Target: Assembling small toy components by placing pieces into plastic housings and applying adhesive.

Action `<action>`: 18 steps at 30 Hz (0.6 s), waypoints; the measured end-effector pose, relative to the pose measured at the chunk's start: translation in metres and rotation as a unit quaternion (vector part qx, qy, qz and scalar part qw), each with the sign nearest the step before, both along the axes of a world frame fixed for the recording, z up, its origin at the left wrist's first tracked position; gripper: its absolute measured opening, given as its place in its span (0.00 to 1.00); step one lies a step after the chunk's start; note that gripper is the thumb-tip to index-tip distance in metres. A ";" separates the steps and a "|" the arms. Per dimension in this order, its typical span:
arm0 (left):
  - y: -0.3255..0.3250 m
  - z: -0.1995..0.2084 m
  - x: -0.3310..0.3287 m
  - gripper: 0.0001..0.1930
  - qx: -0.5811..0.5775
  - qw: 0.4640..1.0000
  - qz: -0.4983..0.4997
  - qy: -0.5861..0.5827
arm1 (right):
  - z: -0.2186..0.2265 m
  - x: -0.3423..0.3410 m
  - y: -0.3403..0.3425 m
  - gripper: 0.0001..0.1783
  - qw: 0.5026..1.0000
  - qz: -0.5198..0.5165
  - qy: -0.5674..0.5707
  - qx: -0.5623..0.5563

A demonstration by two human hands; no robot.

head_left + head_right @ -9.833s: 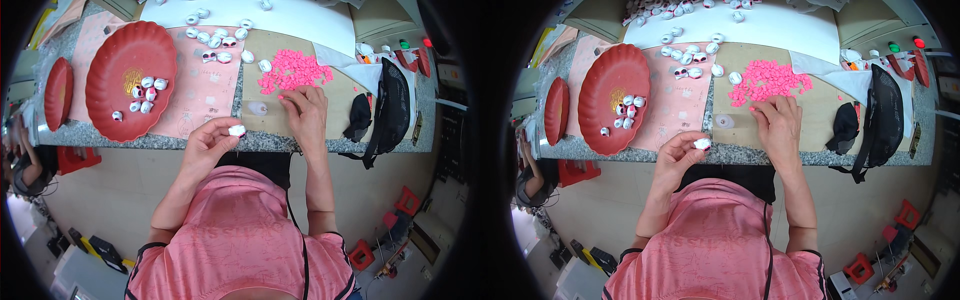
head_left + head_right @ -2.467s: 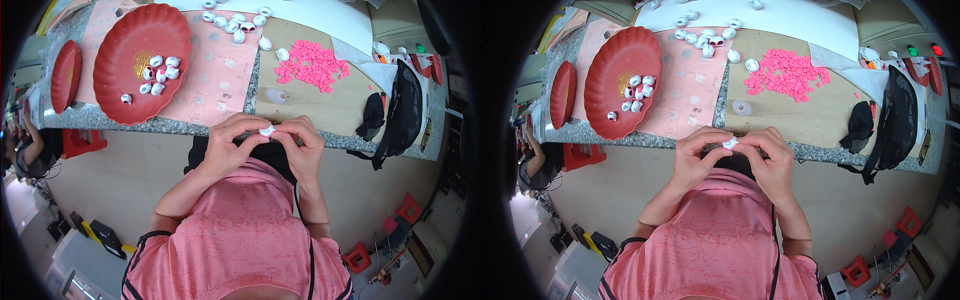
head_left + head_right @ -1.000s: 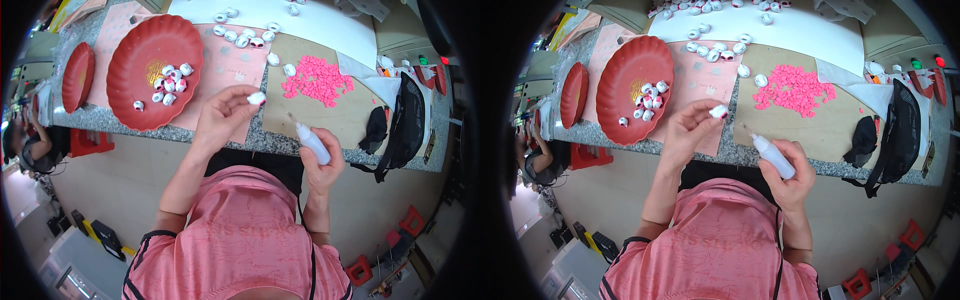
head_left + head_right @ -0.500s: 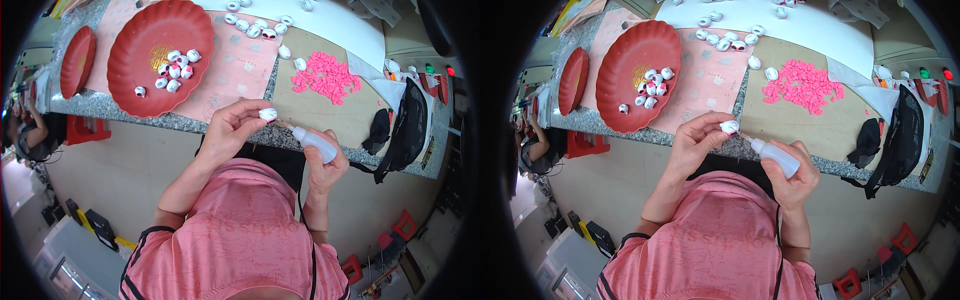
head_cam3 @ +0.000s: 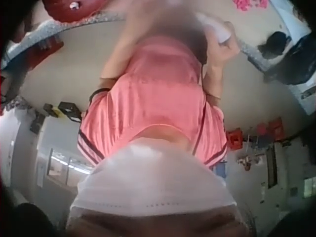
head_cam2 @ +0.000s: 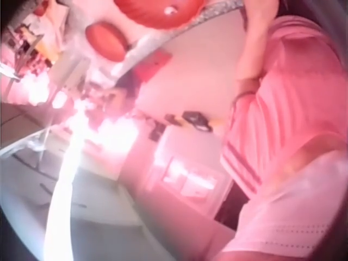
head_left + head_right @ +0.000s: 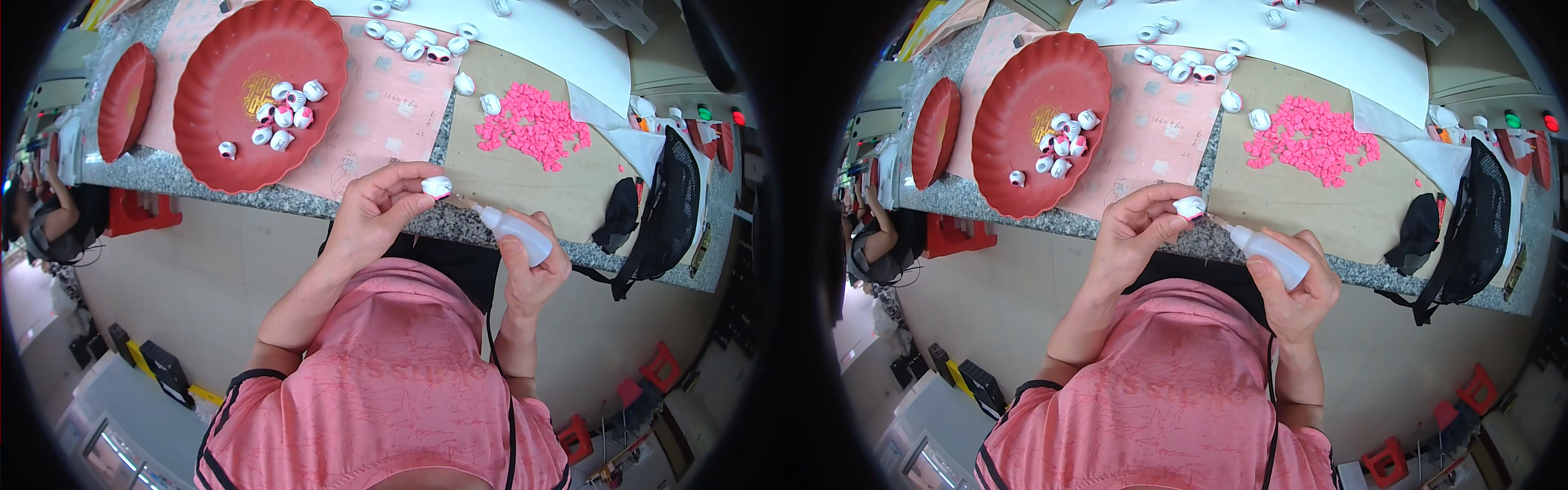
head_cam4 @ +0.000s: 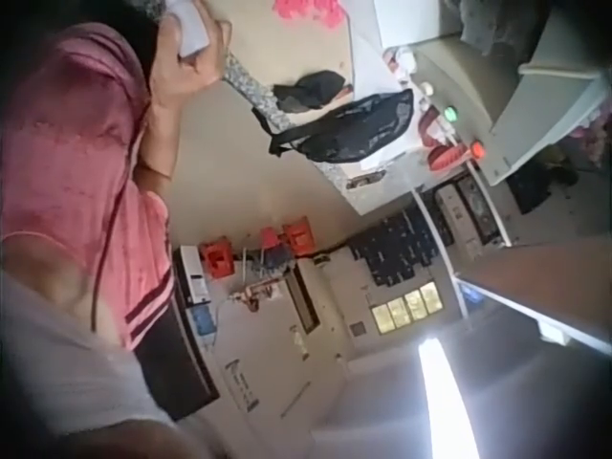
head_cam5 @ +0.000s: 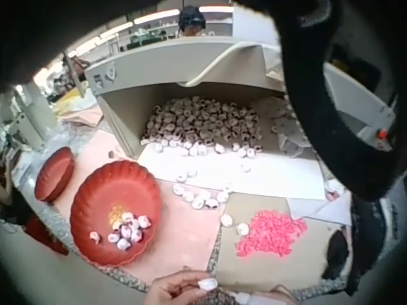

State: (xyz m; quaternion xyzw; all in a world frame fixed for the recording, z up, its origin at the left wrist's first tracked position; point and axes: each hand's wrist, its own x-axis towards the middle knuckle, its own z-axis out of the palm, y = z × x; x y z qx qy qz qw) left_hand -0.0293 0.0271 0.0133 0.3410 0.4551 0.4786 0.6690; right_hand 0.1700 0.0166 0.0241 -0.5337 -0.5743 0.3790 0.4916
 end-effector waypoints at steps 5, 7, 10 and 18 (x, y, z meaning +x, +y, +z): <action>0.000 0.000 0.000 0.15 -0.001 1.000 -0.001 0.000 | -0.001 0.001 0.000 0.16 1.000 0.003 -0.006 0.010; 0.000 0.000 -0.001 0.15 -0.002 1.000 0.000 0.000 | 0.000 0.001 0.000 0.16 1.000 0.015 -0.014 0.009; 0.000 -0.001 -0.001 0.15 0.002 1.000 -0.003 0.011 | 0.000 0.000 0.000 0.16 1.000 0.022 -0.018 0.009; 0.001 0.000 -0.003 0.15 -0.001 1.000 -0.005 0.009 | -0.004 0.001 -0.002 0.17 1.000 0.007 0.015 -0.007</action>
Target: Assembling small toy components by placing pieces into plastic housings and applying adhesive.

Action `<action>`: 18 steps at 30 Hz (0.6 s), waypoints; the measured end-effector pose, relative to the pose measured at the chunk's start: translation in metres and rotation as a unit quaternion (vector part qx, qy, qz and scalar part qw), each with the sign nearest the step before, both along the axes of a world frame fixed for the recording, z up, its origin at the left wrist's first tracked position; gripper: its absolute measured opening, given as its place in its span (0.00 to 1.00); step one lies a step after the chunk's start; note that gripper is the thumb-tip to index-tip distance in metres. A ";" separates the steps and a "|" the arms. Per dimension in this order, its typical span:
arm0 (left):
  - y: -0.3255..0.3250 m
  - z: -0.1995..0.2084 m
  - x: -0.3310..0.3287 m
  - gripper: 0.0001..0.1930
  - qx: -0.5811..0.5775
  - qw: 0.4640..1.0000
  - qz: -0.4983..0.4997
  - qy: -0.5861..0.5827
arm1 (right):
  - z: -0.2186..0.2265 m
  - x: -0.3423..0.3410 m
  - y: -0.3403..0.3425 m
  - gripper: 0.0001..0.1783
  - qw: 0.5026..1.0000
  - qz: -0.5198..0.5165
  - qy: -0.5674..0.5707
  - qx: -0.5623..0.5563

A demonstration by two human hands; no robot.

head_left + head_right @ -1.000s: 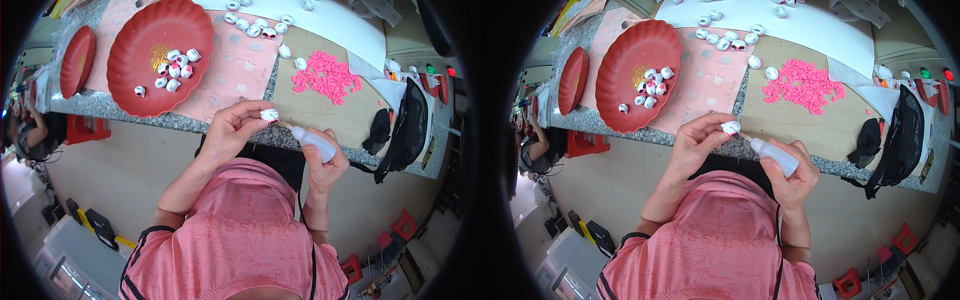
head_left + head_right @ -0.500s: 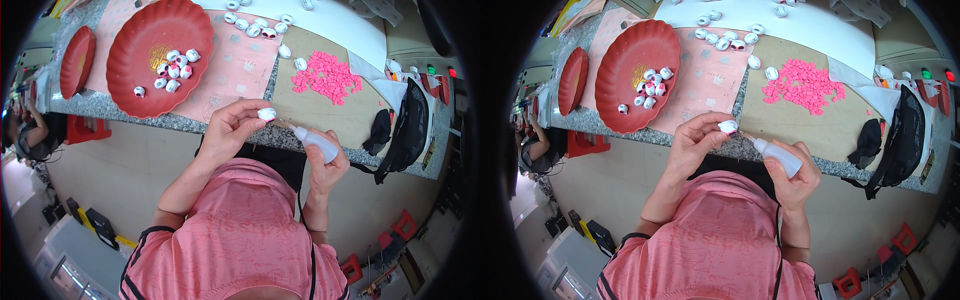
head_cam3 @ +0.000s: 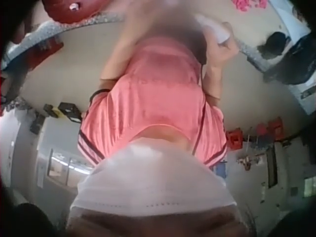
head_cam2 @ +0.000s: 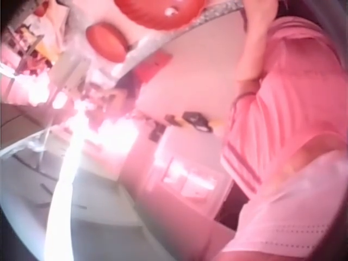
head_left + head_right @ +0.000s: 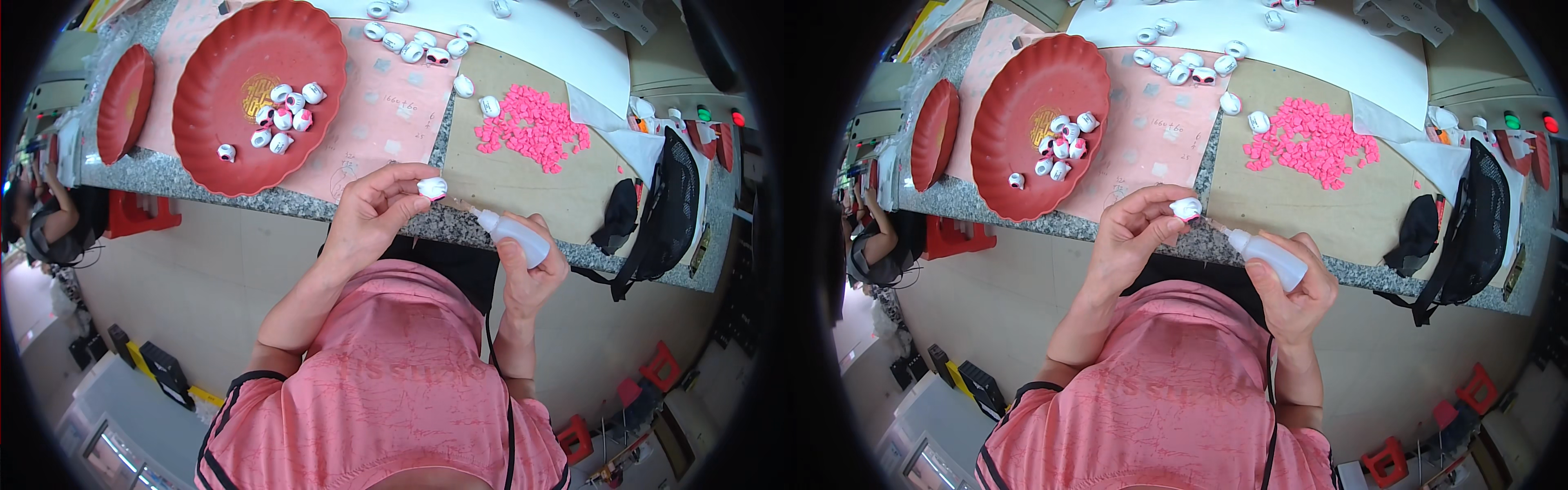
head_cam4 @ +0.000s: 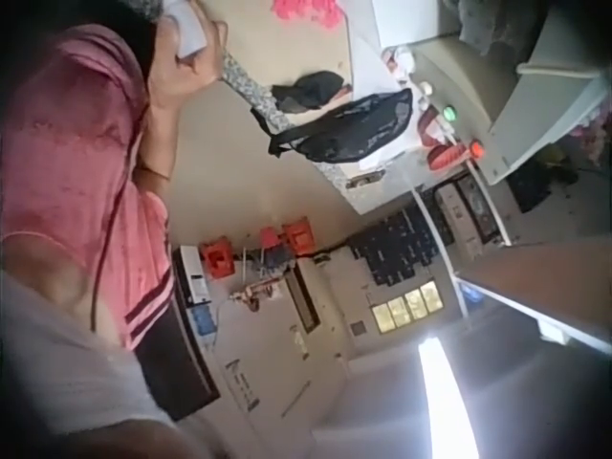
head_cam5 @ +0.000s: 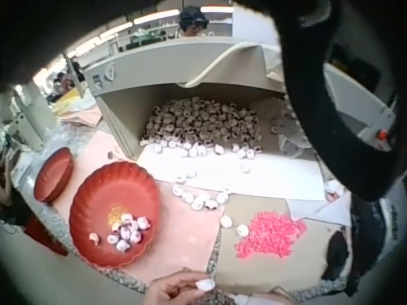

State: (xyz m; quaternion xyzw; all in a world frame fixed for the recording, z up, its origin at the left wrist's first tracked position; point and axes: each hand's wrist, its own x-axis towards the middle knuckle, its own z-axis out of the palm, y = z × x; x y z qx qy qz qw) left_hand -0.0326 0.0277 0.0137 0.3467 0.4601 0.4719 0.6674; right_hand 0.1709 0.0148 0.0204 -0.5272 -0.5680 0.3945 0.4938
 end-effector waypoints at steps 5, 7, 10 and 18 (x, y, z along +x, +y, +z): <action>-0.002 0.000 -0.001 0.15 -0.001 1.000 -0.008 0.001 | -0.003 -0.008 0.004 0.19 0.993 -0.054 0.091 -0.047; -0.003 -0.001 -0.001 0.15 -0.021 1.000 -0.005 -0.018 | -0.008 -0.013 0.012 0.20 0.988 -0.076 0.119 -0.067; -0.005 -0.004 -0.002 0.15 -0.031 0.999 -0.004 -0.024 | -0.030 -0.018 0.025 0.18 1.000 -0.011 0.006 0.027; -0.006 -0.001 -0.002 0.16 -0.049 0.998 -0.026 -0.026 | -0.035 -0.026 0.031 0.14 0.994 -0.008 -0.104 0.017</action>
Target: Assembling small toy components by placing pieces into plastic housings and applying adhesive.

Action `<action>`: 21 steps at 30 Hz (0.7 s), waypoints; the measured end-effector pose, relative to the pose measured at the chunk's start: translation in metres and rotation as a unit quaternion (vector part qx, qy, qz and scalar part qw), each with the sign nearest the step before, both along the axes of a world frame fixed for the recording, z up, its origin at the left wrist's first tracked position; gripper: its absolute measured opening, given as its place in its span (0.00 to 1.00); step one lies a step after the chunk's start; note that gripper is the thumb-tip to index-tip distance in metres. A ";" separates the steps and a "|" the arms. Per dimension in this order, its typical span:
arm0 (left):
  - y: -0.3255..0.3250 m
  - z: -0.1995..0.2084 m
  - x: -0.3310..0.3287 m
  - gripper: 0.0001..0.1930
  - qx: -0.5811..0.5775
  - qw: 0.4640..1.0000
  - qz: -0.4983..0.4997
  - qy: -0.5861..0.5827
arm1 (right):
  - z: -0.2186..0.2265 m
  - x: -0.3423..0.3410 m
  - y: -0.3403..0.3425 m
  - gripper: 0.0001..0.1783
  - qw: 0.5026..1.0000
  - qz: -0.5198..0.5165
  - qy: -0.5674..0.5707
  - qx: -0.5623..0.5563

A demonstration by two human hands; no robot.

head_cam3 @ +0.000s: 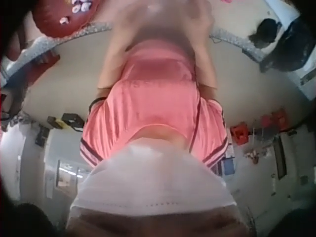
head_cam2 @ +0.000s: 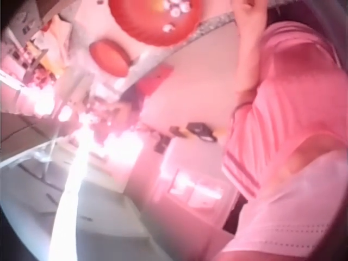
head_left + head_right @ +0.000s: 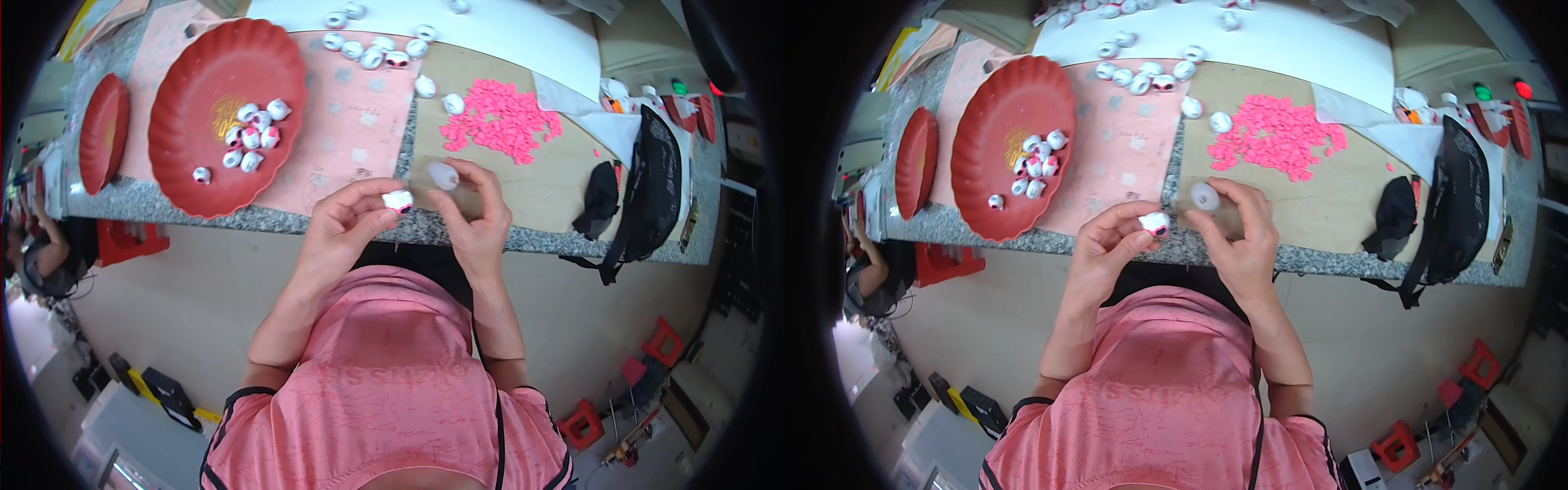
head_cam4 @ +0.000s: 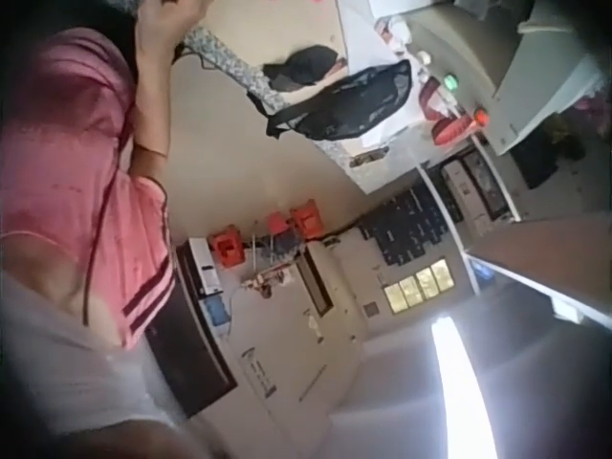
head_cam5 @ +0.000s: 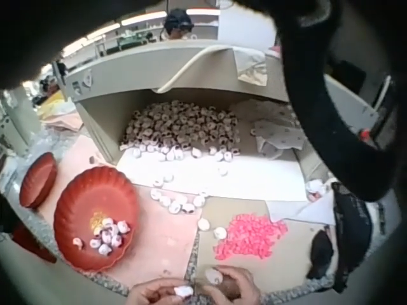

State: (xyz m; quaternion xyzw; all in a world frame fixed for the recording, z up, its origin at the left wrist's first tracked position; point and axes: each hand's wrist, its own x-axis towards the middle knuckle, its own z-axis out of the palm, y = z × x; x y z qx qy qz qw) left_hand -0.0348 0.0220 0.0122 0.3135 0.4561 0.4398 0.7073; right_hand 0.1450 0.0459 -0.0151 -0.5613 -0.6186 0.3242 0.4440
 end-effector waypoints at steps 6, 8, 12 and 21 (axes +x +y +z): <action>-0.003 -0.004 0.000 0.16 0.022 0.999 -0.006 0.033 | 0.006 0.047 0.007 0.09 0.983 -0.152 -0.098 0.014; -0.003 -0.004 0.002 0.16 0.024 0.999 -0.011 0.029 | 0.005 0.062 0.018 0.08 0.973 -0.194 -0.126 0.001; -0.002 -0.002 0.006 0.16 0.022 0.999 -0.011 0.028 | 0.000 0.079 0.033 0.06 0.967 -0.163 -0.194 0.031; -0.004 0.002 0.017 0.16 0.004 1.000 -0.004 -0.013 | 0.031 0.057 0.005 0.05 0.991 -0.093 -0.094 -0.009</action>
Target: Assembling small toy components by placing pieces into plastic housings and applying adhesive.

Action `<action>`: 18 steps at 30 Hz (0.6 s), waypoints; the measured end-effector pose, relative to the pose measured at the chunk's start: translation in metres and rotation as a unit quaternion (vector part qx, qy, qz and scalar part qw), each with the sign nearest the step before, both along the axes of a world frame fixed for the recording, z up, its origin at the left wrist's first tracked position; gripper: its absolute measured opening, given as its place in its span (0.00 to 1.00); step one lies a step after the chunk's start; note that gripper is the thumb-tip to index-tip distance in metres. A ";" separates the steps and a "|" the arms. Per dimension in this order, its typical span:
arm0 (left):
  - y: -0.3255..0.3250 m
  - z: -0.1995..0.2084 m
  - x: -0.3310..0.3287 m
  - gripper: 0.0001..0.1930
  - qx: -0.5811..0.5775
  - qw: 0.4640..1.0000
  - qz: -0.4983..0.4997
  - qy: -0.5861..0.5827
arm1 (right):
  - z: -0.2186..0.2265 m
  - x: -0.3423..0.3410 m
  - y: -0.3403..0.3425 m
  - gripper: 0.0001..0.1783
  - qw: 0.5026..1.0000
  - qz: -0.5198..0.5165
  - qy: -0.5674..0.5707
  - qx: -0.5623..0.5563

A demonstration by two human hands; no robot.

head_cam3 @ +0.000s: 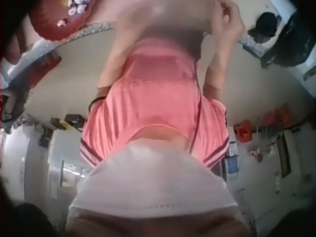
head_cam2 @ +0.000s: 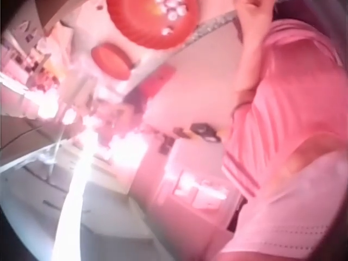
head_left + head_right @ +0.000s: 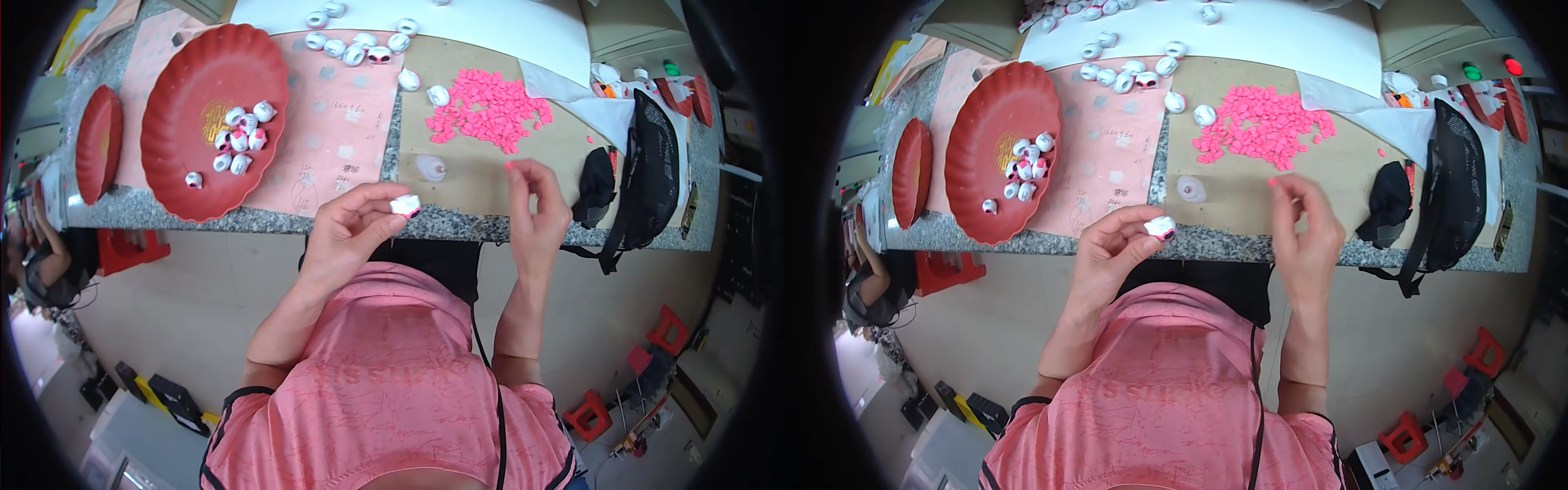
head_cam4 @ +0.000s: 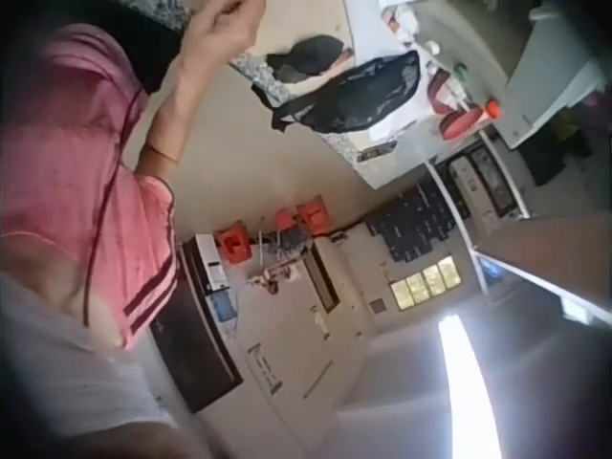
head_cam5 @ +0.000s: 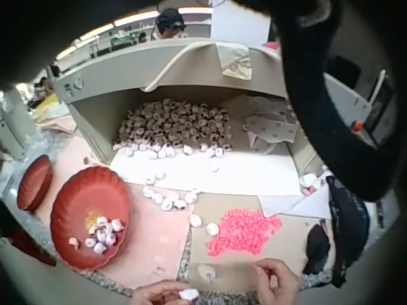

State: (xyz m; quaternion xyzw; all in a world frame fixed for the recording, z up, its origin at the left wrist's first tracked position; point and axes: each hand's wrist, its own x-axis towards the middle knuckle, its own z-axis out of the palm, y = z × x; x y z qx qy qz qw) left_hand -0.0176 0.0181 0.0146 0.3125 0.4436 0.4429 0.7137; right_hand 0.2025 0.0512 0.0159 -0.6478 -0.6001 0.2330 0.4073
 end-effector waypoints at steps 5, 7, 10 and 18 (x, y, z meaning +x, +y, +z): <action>-0.002 -0.003 0.006 0.16 0.080 0.996 0.027 0.027 | 0.021 -0.039 -0.026 0.07 0.985 0.136 0.105 -0.026; -0.003 -0.003 0.008 0.16 0.104 0.992 0.037 0.057 | 0.017 -0.046 -0.027 0.09 0.986 0.150 0.068 0.034; -0.006 -0.002 0.010 0.15 0.153 0.980 0.056 0.117 | 0.016 -0.051 -0.029 0.09 0.985 0.156 0.035 0.058; -0.010 -0.001 0.016 0.16 0.279 0.895 0.057 0.344 | 0.013 -0.061 -0.035 0.10 0.982 0.156 -0.054 0.093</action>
